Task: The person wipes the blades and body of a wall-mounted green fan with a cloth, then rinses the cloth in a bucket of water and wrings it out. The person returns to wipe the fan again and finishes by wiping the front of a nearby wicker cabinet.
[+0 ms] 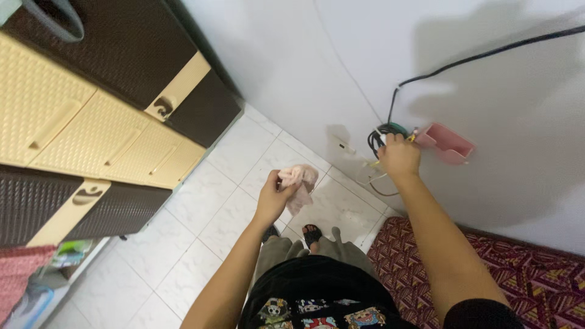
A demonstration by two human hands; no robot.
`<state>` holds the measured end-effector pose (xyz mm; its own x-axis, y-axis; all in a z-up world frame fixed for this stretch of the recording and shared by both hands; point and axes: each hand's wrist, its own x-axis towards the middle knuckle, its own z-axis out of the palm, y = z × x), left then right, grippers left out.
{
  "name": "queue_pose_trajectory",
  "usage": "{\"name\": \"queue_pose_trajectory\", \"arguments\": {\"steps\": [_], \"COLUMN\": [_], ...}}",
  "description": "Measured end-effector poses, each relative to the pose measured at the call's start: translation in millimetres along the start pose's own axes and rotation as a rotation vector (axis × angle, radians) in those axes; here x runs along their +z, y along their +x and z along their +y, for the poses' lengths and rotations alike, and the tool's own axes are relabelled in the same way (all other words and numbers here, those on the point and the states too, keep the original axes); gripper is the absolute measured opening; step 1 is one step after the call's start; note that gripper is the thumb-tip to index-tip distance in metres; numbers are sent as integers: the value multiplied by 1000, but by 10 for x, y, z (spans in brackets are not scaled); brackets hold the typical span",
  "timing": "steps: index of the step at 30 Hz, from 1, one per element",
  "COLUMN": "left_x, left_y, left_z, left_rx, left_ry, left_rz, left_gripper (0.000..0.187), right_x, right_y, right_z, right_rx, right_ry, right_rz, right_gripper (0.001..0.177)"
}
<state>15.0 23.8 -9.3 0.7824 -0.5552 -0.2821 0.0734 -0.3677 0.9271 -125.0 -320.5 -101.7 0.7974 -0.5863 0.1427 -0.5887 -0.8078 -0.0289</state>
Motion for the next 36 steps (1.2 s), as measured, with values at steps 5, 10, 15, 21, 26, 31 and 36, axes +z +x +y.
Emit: {"name": "queue_pose_trajectory", "arguments": {"steps": [5,10,15,21,26,31,36], "left_x": [-104,-219,-265,-544,-1000,-1789,-2748], "left_y": [-63,-71,-112,-225,-368,-526,-747], "left_z": [23,42,-15,-94,-319,-614,-945], "left_rx": [-44,-71,-138,-188,-179,-73,79], "left_ry": [-106,-272,-274,-528,-601,-730,-522], "left_rz": [16,58,91,99,210,486,745], "left_gripper": [44,50,62,63,51,34,45], "right_x": [-83,-880,-1489,-1383,-1185,-1371,-1519], "right_y": [-86,-259,-548,-692,-649,-439,-167], "right_z": [-68,-666,-1696,-2397,-2769,-3330,-4324], "right_rx": [54,75,-371,-459,-405,-320,-98], "right_ry": [76,408,783,1028,1014,1124,1668], "right_rz": [66,-322,-753,-498,-600,-811,-981], "right_gripper": [27,60,65,65,48,33,22]}}
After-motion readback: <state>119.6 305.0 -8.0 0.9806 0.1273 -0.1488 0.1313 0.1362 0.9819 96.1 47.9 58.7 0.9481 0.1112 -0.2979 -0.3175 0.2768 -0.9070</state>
